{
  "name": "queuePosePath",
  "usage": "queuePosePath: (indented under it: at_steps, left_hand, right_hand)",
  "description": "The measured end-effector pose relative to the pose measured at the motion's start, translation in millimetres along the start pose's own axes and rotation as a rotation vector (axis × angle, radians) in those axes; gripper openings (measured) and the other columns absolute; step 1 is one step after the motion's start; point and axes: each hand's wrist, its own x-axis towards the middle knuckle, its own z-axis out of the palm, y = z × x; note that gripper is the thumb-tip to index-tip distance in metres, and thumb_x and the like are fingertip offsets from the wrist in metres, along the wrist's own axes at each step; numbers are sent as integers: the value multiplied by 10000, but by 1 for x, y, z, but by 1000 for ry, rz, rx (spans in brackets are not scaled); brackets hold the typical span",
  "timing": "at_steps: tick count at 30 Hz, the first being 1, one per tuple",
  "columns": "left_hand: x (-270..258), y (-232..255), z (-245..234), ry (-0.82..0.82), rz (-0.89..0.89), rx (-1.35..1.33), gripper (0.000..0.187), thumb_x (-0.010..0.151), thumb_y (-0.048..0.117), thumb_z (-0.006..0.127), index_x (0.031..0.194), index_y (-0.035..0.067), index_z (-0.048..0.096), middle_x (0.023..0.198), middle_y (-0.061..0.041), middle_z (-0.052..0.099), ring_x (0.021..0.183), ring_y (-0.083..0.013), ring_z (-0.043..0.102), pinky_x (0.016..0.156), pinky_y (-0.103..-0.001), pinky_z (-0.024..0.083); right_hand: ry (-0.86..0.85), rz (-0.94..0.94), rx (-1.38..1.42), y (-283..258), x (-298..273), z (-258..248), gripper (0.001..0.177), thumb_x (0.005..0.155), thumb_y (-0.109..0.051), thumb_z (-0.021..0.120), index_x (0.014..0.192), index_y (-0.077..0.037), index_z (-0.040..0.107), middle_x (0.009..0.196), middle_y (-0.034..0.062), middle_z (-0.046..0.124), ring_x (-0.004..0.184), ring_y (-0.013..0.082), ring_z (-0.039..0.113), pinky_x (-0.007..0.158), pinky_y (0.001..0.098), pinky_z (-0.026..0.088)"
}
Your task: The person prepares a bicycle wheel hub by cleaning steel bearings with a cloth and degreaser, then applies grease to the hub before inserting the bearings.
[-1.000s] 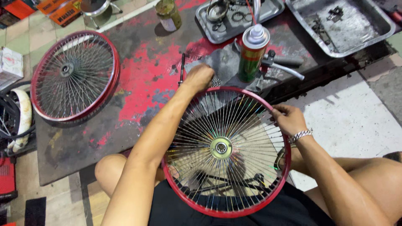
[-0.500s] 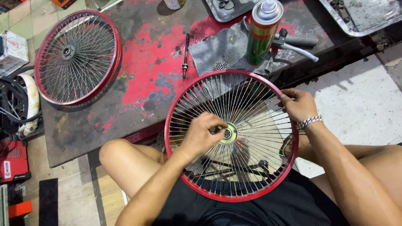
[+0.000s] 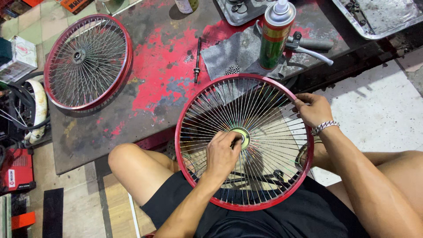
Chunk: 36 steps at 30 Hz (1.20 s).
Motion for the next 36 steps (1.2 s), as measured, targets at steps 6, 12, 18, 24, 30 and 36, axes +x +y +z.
queuePosePath:
  at_steps: [6, 12, 18, 24, 30, 36]
  left_hand:
    - [-1, 1, -1, 18, 44, -20, 138, 834, 77, 735, 968, 51, 709, 932, -111, 747, 881, -302, 678, 763, -416, 543]
    - [-8, -1, 2, 53, 130, 3, 164, 836, 45, 742, 996, 43, 710, 923, -120, 744, 871, -288, 692, 734, -398, 563]
    - [-11, 0, 0, 31, 247, 70, 180, 852, 19, 730, 1031, 5, 714, 958, -131, 751, 908, -270, 698, 747, -375, 573]
    - [-16, -1, -8, 51, 288, 148, 240, 872, 49, 714, 1102, -11, 684, 1054, -137, 717, 981, -285, 676, 825, -387, 563]
    - [-40, -1, -22, -165, -135, 310, 683, 744, 220, 847, 1282, -67, 539, 1229, -286, 550, 1087, -435, 589, 879, -541, 482]
    - [-44, 8, -10, -236, -258, 280, 841, 732, 243, 847, 1401, -50, 429, 1323, -300, 462, 1133, -455, 571, 960, -551, 463]
  right_hand:
    - [11, -37, -5, 4, 1, 0, 301, 979, -186, 667, 1209, -3, 733, 966, 138, 778, 833, 171, 751, 725, 306, 568]
    - [9, 5, -33, -4, -2, -1, 305, 980, -194, 665, 1215, -12, 735, 966, 156, 781, 833, 209, 739, 745, 338, 564]
    - [11, -13, -28, -1, -1, 0, 312, 976, -200, 667, 1214, -8, 730, 991, 147, 778, 868, 188, 750, 766, 322, 570]
    - [12, -18, -69, -4, -4, -1, 306, 970, -181, 669, 1220, -15, 727, 1009, 151, 772, 897, 236, 744, 798, 373, 567]
    - [81, -672, -418, -39, -46, 7, 433, 863, -71, 675, 1291, -15, 639, 1173, 206, 677, 1105, 372, 639, 1025, 477, 486]
    - [-466, -699, -620, -83, -78, 19, 567, 731, -118, 723, 1289, -135, 626, 1243, 103, 589, 1103, 330, 621, 952, 469, 495]
